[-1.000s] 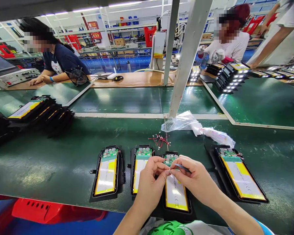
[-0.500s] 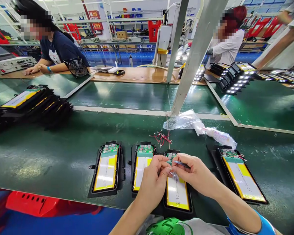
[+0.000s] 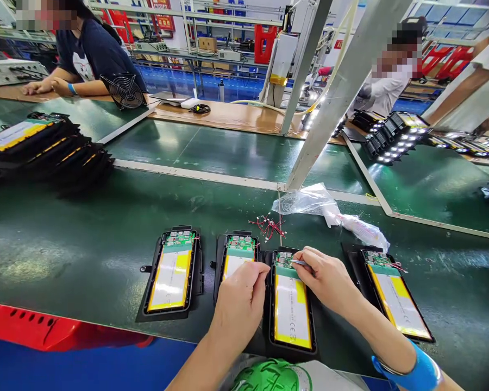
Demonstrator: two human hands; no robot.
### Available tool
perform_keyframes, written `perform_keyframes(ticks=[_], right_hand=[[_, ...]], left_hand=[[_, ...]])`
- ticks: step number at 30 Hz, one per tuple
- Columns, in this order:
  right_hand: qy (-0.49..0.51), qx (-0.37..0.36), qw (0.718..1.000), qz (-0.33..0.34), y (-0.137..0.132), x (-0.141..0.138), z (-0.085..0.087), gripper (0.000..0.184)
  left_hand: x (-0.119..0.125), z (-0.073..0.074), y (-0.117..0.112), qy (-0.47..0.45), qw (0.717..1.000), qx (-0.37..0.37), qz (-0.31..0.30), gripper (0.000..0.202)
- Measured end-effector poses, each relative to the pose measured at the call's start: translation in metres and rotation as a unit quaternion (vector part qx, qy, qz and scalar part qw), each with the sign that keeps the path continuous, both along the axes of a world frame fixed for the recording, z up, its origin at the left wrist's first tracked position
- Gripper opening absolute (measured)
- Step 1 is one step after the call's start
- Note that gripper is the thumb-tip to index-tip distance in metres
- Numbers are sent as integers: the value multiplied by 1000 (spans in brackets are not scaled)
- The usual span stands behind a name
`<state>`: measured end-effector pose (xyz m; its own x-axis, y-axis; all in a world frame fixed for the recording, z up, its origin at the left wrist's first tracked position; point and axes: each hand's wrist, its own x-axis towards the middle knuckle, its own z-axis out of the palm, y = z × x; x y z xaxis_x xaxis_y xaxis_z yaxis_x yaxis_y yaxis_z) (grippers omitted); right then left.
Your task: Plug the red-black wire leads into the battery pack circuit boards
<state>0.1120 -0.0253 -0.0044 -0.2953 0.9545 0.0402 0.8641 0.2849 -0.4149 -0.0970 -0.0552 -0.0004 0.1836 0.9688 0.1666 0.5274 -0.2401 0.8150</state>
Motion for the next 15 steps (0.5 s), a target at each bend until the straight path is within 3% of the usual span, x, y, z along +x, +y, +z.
perform_keyframes(ticks=[10, 15], right_hand=[[-122, 49, 990, 47, -2, 0, -1, 12], [-215, 88, 967, 106, 1, -6, 5, 15]], left_hand=[[-2, -1, -3, 16, 1000, 1, -7, 16], [-3, -3, -4, 16, 1000, -12, -13, 18]])
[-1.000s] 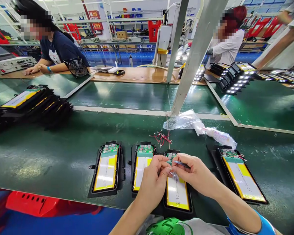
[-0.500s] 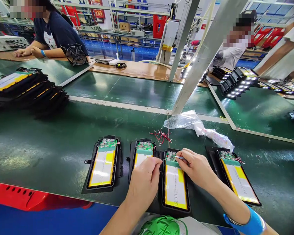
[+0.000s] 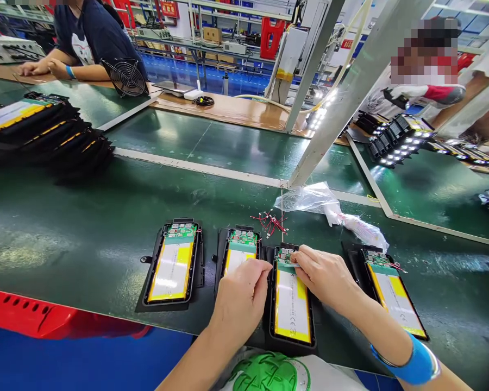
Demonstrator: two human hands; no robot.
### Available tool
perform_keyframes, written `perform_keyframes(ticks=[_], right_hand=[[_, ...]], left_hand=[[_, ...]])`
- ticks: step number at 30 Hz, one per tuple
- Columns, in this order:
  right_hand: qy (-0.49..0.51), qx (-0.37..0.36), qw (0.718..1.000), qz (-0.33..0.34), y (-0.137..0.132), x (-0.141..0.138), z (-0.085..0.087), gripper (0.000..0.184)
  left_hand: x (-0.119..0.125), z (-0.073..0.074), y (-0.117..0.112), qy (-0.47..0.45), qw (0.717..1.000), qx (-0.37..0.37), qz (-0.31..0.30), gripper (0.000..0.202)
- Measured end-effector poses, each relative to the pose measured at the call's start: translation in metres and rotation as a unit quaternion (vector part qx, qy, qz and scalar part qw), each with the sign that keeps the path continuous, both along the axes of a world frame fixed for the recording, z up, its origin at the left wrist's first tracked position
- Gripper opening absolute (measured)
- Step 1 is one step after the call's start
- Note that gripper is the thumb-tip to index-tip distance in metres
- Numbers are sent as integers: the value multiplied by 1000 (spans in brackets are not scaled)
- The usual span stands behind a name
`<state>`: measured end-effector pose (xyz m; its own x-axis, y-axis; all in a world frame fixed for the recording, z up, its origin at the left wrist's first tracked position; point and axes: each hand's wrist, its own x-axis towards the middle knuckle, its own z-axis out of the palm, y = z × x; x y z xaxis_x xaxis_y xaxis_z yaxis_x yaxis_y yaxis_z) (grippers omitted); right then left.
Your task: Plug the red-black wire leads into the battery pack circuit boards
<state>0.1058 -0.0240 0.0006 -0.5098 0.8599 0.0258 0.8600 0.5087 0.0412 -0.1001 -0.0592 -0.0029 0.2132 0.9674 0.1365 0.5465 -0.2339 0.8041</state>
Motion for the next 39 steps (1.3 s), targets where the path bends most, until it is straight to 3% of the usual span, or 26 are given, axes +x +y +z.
perform_keyframes(ticks=[4, 9, 17, 21, 32, 39], right_hand=[[-5, -13, 1000, 21, 3, -1, 1, 19], [107, -57, 993, -11, 2, 7, -2, 19], [296, -136, 941, -93, -16, 29, -6, 18], [348, -131, 914, -162, -28, 37, -4, 20], [284, -84, 949, -112, -18, 10, -6, 19], [297, -71, 946, -113, -17, 11, -10, 20]], left_hand=[[0, 1, 0, 0, 1000, -4, -2, 19], [8, 4, 8, 20, 1000, -3, -19, 20], [41, 4, 29, 170, 982, 37, -73, 24], [53, 4, 37, 179, 978, 70, -81, 12], [53, -6, 40, 96, 993, 9, -73, 17], [54, -5, 44, 110, 991, 5, -76, 17]])
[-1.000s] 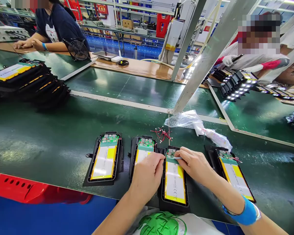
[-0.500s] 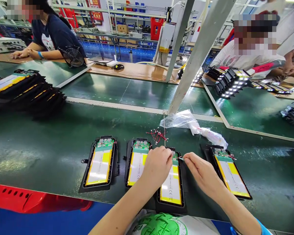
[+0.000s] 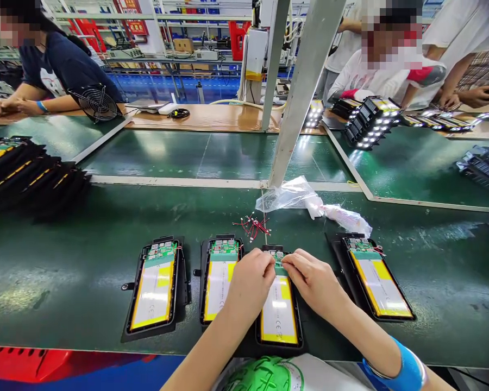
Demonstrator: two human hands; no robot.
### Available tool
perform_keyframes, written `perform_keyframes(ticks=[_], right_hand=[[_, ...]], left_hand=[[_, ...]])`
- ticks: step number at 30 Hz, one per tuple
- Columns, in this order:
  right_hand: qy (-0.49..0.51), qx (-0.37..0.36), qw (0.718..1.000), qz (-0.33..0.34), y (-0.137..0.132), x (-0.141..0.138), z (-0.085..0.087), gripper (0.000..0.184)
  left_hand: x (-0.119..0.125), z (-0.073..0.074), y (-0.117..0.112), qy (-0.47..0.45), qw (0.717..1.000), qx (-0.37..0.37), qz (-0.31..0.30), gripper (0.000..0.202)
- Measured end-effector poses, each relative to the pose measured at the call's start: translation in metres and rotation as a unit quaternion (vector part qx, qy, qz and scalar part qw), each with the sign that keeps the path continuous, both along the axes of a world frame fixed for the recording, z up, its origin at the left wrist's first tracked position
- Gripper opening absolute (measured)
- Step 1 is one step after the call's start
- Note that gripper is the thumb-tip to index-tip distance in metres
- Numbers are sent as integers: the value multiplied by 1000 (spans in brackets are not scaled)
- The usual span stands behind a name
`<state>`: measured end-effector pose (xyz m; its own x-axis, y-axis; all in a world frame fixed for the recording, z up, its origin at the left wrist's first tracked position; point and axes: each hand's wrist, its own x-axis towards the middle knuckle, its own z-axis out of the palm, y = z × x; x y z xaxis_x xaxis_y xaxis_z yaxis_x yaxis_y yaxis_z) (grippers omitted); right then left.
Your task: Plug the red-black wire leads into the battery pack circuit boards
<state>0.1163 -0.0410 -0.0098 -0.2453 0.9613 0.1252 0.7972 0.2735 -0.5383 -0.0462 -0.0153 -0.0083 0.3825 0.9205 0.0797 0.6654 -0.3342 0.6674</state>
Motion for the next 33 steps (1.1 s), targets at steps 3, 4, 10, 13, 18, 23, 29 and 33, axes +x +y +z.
perform_keyframes(ticks=[3, 4, 10, 13, 18, 23, 29, 33], right_hand=[[-5, 3, 1000, 7, 1, -1, 1, 21], [-8, 5, 1000, 10, 1, -1, 2, 22], [-44, 29, 998, 34, 3, -2, 0, 26], [-73, 47, 995, 46, 2, -2, -4, 26], [-115, 104, 986, 60, 0, -4, -8, 26], [-141, 124, 980, 62, -2, -6, -9, 21], [-159, 99, 979, 76, 0, -7, -6, 17], [-107, 45, 992, 57, 0, -3, -2, 19]], left_hand=[[0, 0, 1, 9, 1000, 2, 0, 16], [0, 0, 1, 9, 1000, 1, 0, 16], [1, 3, 4, 17, 1000, -9, -6, 17], [3, 6, 6, 47, 999, -6, -12, 18], [5, 10, 7, 86, 996, 4, -22, 20], [7, 11, 8, 105, 994, 7, -22, 21], [12, 13, 11, 129, 991, 7, -29, 20], [7, 18, 14, 126, 991, 0, -39, 20]])
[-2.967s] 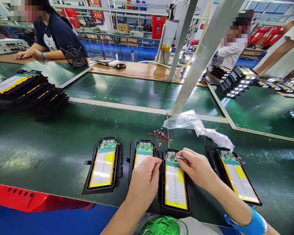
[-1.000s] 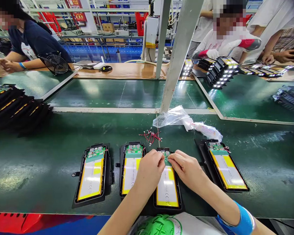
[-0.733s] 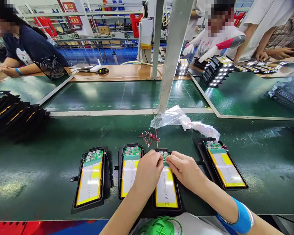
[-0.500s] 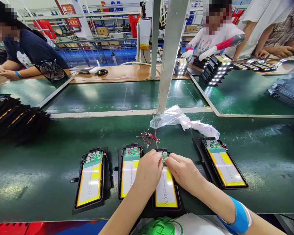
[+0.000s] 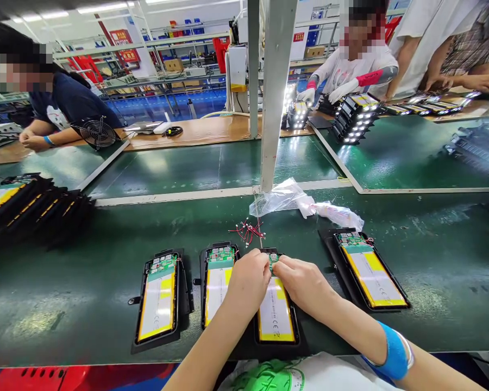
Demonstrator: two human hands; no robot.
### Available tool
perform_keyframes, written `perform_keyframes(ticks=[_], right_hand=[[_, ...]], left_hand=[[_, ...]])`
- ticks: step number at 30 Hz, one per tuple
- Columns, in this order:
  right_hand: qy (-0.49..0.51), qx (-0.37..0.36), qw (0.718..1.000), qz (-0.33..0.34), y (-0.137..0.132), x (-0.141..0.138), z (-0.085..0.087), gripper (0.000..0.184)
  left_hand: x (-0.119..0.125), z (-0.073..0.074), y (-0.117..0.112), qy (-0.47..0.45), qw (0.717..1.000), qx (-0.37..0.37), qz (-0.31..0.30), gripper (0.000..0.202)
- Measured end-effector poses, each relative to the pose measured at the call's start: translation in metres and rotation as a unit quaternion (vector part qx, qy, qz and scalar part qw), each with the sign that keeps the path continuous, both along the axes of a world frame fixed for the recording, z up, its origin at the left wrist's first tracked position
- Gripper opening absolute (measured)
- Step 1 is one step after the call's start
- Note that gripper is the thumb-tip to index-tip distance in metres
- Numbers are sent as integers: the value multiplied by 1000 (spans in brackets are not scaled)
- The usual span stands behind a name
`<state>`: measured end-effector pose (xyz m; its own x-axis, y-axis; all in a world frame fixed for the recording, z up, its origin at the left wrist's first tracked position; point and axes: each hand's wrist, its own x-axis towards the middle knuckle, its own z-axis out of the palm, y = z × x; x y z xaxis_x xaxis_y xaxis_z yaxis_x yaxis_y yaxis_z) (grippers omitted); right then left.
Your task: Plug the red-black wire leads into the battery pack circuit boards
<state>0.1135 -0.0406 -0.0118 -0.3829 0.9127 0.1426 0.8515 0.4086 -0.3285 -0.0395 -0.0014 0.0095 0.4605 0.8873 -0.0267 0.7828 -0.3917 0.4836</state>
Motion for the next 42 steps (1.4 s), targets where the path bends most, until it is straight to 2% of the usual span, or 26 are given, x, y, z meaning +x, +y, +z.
perform_keyframes(ticks=[2, 6, 8, 11, 17, 21, 23, 26, 29, 31, 33, 36, 37, 42], right_hand=[[81, -34, 995, -50, -2, 6, 1, 18], [193, -102, 962, -165, -16, 19, -1, 17], [195, -148, 953, -181, -25, 20, -2, 16], [184, -193, 943, -198, -34, 16, -4, 20], [168, -195, 936, -240, -35, 8, -3, 30], [153, -213, 931, -253, -34, 10, -1, 41], [146, -221, 934, -240, -34, 12, 0, 41], [138, -221, 937, -231, -32, 17, 0, 42], [120, -199, 944, -236, -29, 27, -2, 44], [102, -180, 946, -250, -28, 36, -2, 45], [91, -161, 947, -263, -27, 44, -3, 47], [84, -142, 950, -264, -29, 50, -3, 48], [83, -141, 951, -263, -29, 50, -3, 48], [111, -149, 946, -267, -31, 45, -8, 49]], left_hand=[[-8, 4, -4, -29, 999, -14, 6, 18], [-27, 12, -33, -56, 992, -45, 106, 35], [-34, 13, -52, -38, 987, -92, 125, 42], [-34, 13, -73, -24, 980, -157, 119, 53], [-19, 14, -83, -83, 966, -214, 121, 64], [-20, 2, -89, -153, 954, -223, 131, 69], [-21, -8, -91, -205, 936, -245, 148, 71], [-18, -19, -92, -309, 888, -302, 160, 74], [-5, -22, -90, -384, 842, -341, 166, 77], [8, -21, -87, -410, 824, -355, 164, 78], [18, -20, -82, -405, 832, -344, 157, 77], [24, -21, -74, -349, 880, -267, 181, 76], [23, -21, -72, -337, 886, -252, 194, 79], [20, -18, -59, -316, 870, -303, 229, 99]])
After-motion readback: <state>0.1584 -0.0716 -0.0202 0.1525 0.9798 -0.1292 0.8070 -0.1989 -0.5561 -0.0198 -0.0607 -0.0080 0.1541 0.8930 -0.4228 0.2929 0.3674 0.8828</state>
